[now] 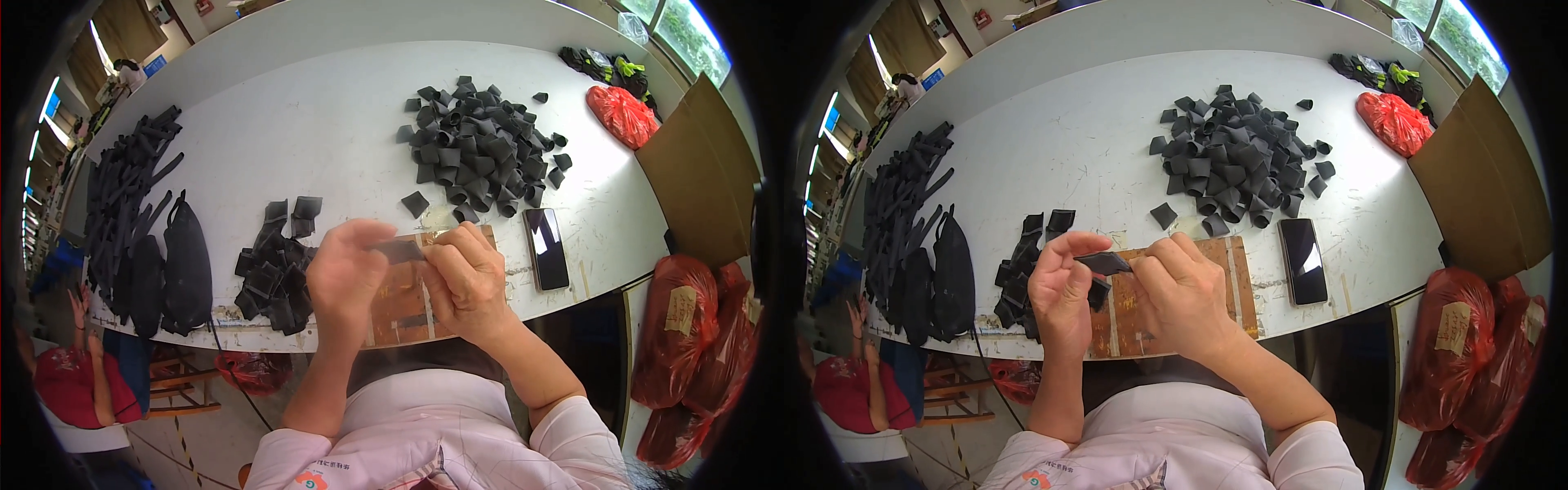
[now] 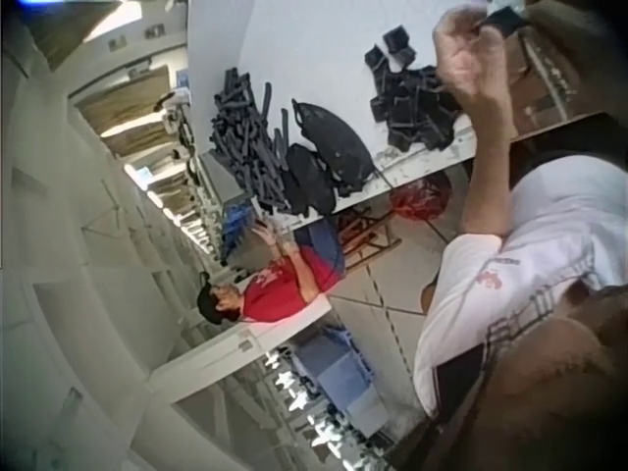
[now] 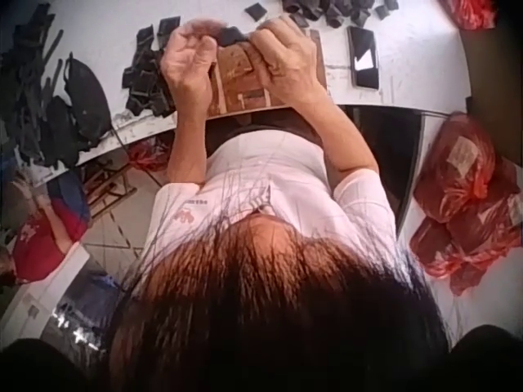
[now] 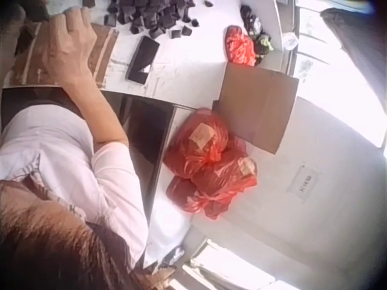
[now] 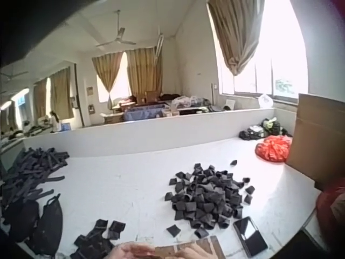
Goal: Assembling small black foam pieces at a factory workbench using an applicator tool.
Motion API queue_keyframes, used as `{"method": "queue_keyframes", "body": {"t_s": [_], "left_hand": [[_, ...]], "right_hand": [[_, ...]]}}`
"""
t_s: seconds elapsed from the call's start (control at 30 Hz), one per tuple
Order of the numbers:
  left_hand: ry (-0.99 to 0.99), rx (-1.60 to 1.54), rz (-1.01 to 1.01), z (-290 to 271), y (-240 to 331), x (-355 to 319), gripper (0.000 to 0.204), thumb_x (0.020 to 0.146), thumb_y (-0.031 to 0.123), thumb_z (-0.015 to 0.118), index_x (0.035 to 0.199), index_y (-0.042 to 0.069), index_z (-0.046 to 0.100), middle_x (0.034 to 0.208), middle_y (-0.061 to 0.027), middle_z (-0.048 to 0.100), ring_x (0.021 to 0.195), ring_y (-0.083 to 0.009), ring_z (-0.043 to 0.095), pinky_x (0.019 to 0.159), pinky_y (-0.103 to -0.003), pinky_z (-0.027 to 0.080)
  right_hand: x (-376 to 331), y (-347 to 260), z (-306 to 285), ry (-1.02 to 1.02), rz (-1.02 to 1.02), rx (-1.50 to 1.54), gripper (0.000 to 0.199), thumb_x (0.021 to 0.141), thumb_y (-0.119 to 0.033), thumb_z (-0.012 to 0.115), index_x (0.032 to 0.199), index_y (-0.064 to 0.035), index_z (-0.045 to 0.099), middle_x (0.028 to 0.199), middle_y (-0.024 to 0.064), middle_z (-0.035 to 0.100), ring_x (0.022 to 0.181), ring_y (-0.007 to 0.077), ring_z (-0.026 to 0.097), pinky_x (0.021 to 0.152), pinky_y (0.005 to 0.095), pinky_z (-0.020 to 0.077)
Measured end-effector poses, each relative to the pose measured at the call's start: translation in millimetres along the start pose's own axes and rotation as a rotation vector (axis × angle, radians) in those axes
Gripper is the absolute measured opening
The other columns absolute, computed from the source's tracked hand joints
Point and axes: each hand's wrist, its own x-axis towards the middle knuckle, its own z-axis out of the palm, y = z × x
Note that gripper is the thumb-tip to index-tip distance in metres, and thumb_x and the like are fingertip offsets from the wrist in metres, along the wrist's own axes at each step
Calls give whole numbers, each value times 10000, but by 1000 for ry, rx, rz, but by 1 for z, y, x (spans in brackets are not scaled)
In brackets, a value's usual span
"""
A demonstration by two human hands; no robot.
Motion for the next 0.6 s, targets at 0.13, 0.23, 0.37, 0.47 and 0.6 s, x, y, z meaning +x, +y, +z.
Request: {"method": "queue_keyframes", "body": {"t_s": [0.13,0.23,0.37,0.47,0.6], "left_hand": [[-118,210,-205,-3,5,4,134,832,122,581,836,-9,608,665,-27,587,545,-51,502,511,-153,399],[-176,124,-351,-11,3,5,127,839,117,569,842,-6,601,635,-21,565,500,-41,465,459,-155,365],[-89,81,-382,-21,-7,6,117,845,111,557,792,8,563,611,-8,543,470,-31,425,425,-154,327],[130,551,-136,-51,-47,1,151,807,154,593,783,8,564,601,-49,561,515,-115,518,483,-239,410],[122,1188,-214,-71,-80,-7,359,744,298,653,765,-35,523,684,-189,577,655,-323,583,598,-375,460]], "right_hand": [[3,-2,-2,-99,104,-5,162,697,-105,645,814,-21,571,721,67,504,612,217,509,488,321,417],[7,-8,-6,-134,194,51,147,714,-98,644,821,-23,578,708,70,504,602,224,520,495,319,419],[22,7,-15,-152,267,372,88,784,-70,606,736,3,591,603,57,496,513,133,472,458,261,361],[46,23,-23,155,745,767,306,866,-258,532,760,17,615,587,7,521,518,52,421,450,205,334],[4,27,-9,105,785,606,363,887,-305,497,760,14,615,547,-20,474,497,32,399,440,169,299]]}}
